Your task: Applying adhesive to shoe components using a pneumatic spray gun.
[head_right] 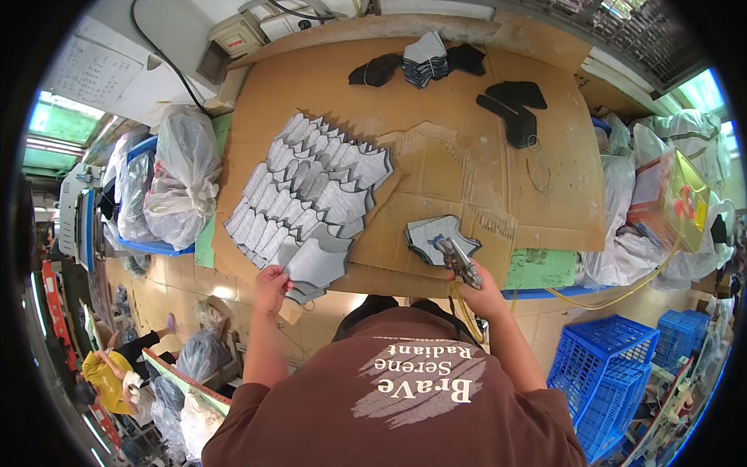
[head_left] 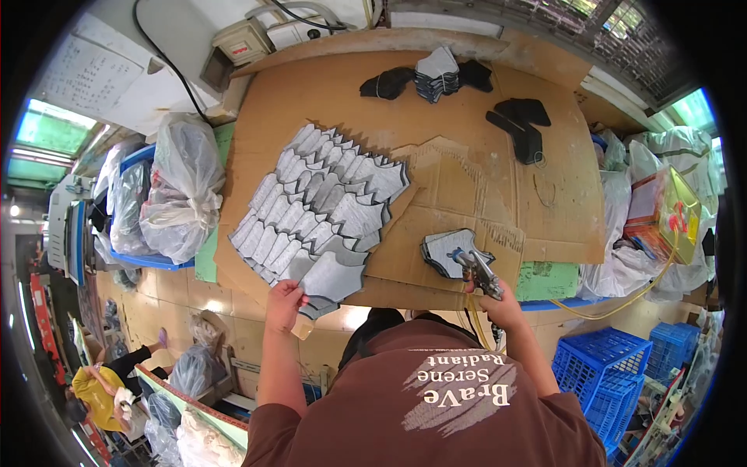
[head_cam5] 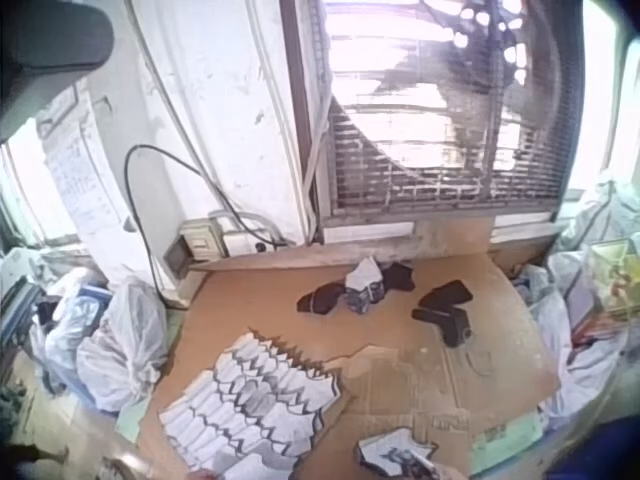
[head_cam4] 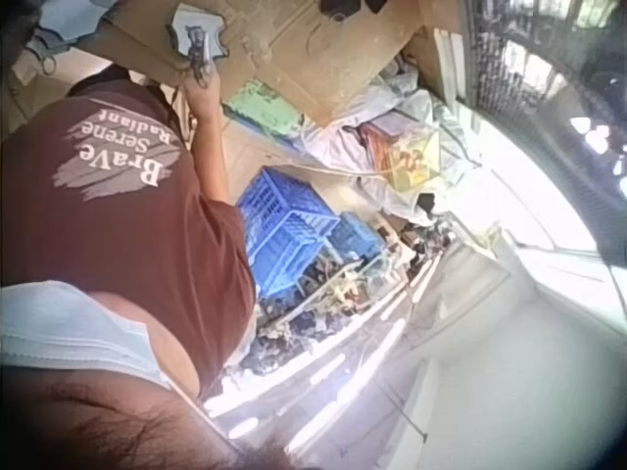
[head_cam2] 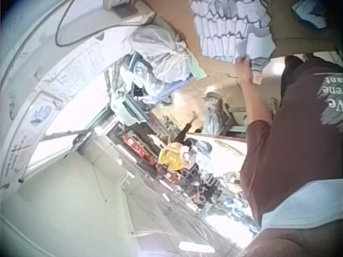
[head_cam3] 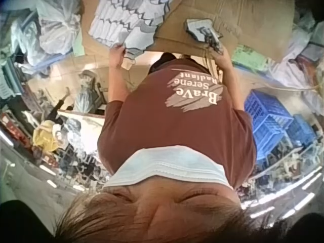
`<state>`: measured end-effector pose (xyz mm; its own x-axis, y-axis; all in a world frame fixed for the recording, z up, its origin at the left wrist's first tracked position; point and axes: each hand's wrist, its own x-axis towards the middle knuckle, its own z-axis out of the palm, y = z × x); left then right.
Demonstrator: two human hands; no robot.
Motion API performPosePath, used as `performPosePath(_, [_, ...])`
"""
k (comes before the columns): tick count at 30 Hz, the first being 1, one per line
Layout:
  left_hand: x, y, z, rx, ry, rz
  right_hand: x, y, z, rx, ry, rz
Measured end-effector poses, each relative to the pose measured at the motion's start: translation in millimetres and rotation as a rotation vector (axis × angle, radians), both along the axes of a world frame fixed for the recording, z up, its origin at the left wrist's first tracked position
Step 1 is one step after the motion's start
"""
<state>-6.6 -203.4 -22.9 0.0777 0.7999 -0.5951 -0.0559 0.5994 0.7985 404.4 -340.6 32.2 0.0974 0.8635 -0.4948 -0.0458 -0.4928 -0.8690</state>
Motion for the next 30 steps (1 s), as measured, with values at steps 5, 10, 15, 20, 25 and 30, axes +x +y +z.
performPosePath(5, [-39.8, -3.3, -17.5, -0.027, 0.274, 0.031, 2.4, -2.3, -1.1, -0.010, -0.009, -0.013])
performPosePath(10, [-25.9, 1.3, -17.9, -0.037, 0.453, 0.025, 0.2, -4.0, 5.4, -0.012, -0.010, -0.022])
performPosePath(15, [39.8, 2.3, -3.7, 0.595, 1.083, -0.209, -2.3, -10.5, -10.5, 0.103, -0.024, -0.043])
performPosePath(20, [178.6, 0.4, -13.4, 0.922, 0.522, -0.580, -7.2, -9.8, -16.1, 0.032, -0.025, -0.094])
performPosePath(25, [240.5, 3.4, -34.1, 0.893, 0.385, -0.622, -9.8, -8.1, -21.6, 0.104, -0.037, -0.094])
performPosePath(30, [248.8, 4.6, -36.0, 0.771, 0.387, -0.690, -13.2, -6.3, -32.1, 0.101, -0.063, -0.118])
